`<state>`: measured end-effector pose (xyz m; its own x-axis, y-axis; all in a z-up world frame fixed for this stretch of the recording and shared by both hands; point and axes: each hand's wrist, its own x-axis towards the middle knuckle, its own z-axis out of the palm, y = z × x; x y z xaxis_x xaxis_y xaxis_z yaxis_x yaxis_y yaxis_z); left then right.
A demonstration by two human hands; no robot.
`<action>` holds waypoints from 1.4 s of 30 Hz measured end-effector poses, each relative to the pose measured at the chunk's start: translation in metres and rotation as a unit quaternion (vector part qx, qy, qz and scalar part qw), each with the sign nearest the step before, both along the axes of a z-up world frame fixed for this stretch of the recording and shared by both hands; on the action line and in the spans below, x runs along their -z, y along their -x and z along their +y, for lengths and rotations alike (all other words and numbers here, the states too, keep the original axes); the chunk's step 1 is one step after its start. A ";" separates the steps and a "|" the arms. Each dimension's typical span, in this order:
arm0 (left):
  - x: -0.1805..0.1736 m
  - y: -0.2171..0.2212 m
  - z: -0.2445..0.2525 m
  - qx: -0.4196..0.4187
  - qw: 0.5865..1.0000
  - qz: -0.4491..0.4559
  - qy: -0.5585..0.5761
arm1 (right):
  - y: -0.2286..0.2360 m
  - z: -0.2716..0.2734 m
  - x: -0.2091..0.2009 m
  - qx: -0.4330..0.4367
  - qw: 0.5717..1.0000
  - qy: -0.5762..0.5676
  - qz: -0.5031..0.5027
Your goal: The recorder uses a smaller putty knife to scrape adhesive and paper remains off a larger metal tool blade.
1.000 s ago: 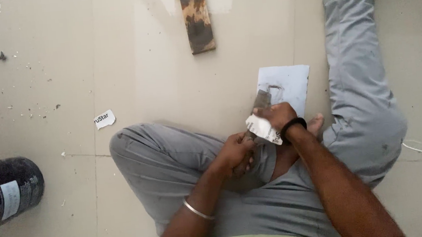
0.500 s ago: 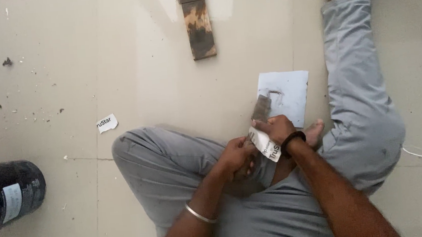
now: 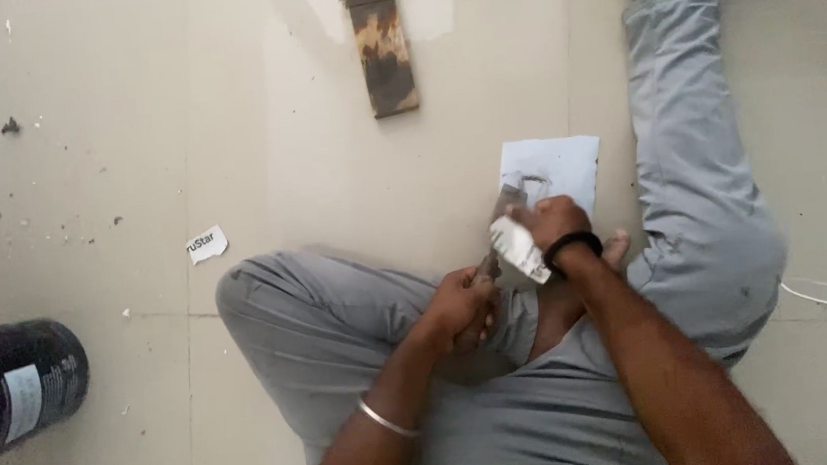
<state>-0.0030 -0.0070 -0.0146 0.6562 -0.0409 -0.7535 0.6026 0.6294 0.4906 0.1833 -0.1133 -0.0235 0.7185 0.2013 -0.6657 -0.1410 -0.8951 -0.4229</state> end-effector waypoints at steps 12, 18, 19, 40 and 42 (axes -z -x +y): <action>0.002 -0.002 0.008 0.012 1.000 -0.011 0.007 | -0.015 -0.044 0.012 0.213 0.942 -0.239 0.105; 0.006 -0.002 0.007 0.020 1.000 -0.005 -0.009 | 0.004 -0.026 0.038 -0.117 0.988 -0.063 0.080; -0.002 -0.004 0.008 0.021 1.000 -0.005 -0.010 | 0.001 -0.022 0.037 -0.116 0.988 -0.064 0.079; 0.000 -0.003 0.004 0.022 0.999 -0.011 -0.026 | -0.004 -0.004 0.006 0.048 0.994 -0.060 0.084; 0.002 -0.001 0.007 0.057 0.998 -0.014 -0.038 | -0.004 -0.009 0.036 -0.017 0.997 -0.040 0.066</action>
